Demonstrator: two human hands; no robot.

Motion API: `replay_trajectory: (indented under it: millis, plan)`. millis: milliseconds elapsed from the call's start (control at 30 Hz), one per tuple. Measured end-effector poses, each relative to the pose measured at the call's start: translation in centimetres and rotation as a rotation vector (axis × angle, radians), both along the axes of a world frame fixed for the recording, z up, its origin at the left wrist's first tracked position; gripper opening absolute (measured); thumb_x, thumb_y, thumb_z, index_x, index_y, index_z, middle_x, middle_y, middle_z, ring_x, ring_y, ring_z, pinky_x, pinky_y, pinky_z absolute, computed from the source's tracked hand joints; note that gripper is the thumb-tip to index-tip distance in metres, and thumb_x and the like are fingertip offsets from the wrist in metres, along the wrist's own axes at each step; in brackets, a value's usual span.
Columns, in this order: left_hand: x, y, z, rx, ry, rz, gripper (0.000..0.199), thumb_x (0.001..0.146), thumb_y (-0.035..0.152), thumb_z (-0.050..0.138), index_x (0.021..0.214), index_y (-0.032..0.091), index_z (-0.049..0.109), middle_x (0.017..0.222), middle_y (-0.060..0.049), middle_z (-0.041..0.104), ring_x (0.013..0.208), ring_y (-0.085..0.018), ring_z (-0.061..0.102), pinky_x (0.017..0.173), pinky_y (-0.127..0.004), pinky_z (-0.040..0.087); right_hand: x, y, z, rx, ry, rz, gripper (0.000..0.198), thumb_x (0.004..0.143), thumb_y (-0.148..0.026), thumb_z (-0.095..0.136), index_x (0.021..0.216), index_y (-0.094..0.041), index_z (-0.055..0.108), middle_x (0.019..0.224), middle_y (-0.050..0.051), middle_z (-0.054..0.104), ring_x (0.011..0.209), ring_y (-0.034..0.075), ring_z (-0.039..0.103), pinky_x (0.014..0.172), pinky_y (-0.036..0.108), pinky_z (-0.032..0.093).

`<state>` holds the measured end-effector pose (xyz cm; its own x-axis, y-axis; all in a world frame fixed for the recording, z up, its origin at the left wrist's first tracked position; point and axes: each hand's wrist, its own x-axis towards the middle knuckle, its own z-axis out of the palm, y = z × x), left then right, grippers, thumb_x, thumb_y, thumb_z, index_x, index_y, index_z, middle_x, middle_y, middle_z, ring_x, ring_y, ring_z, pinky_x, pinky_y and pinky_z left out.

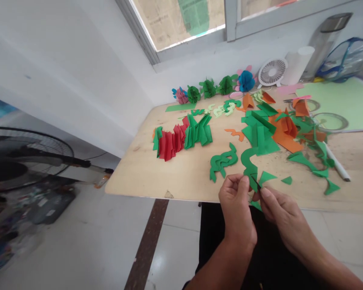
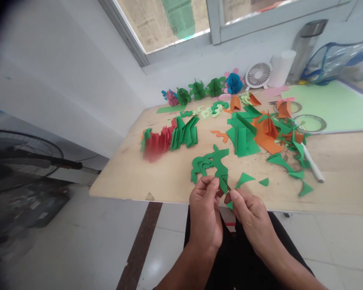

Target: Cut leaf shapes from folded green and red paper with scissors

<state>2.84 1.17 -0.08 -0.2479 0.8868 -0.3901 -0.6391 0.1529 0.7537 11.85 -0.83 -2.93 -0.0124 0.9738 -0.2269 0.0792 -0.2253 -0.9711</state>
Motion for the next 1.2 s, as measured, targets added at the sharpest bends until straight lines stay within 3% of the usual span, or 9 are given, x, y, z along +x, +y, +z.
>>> replay_trajectory:
  millis: [267,500,833,1200]
  plan:
    - [-0.35,0.02,0.05,0.031,0.053,-0.049,0.013,0.072,0.02,0.068,0.07,0.015,0.056,0.063,0.004,0.049,0.058,-0.006,0.044,0.053,-0.018,0.038,0.24,-0.08,0.01,-0.028,0.014,0.003,0.044,0.089,-0.055,0.045,0.067,-0.019,0.053,0.051,-0.007,0.027,0.047,0.011,0.024,0.044,0.025,0.019]
    - [-0.41,0.06,0.19,0.032,0.051,-0.052,0.014,0.071,0.021,0.069,0.069,0.014,0.056,0.061,0.004,0.049,0.057,-0.006,0.044,0.053,-0.018,0.038,0.29,0.11,0.25,-0.009,-0.027,-0.003,0.045,0.088,-0.056,0.045,0.064,-0.019,0.052,0.052,-0.007,0.028,0.048,0.011,0.025,0.044,0.024,0.02]
    - [-0.26,-0.01,0.21,0.022,0.03,-0.051,0.015,0.071,0.023,0.069,0.07,0.014,0.056,0.064,0.002,0.053,0.06,-0.008,0.05,0.057,-0.02,0.04,0.36,0.26,0.19,0.016,-0.085,0.028,0.047,0.09,-0.056,0.041,0.057,-0.022,0.036,0.053,-0.006,0.028,0.049,0.011,0.024,0.045,0.026,0.021]
    - [-0.02,0.0,0.38,0.025,-0.027,-0.029,0.014,0.072,0.019,0.068,0.069,0.013,0.056,0.061,0.003,0.052,0.055,-0.005,0.046,0.053,-0.018,0.04,0.24,0.4,0.26,0.017,-0.076,0.011,0.046,0.09,-0.055,0.042,0.058,-0.022,0.037,0.053,-0.006,0.029,0.049,0.011,0.026,0.045,0.026,0.022]
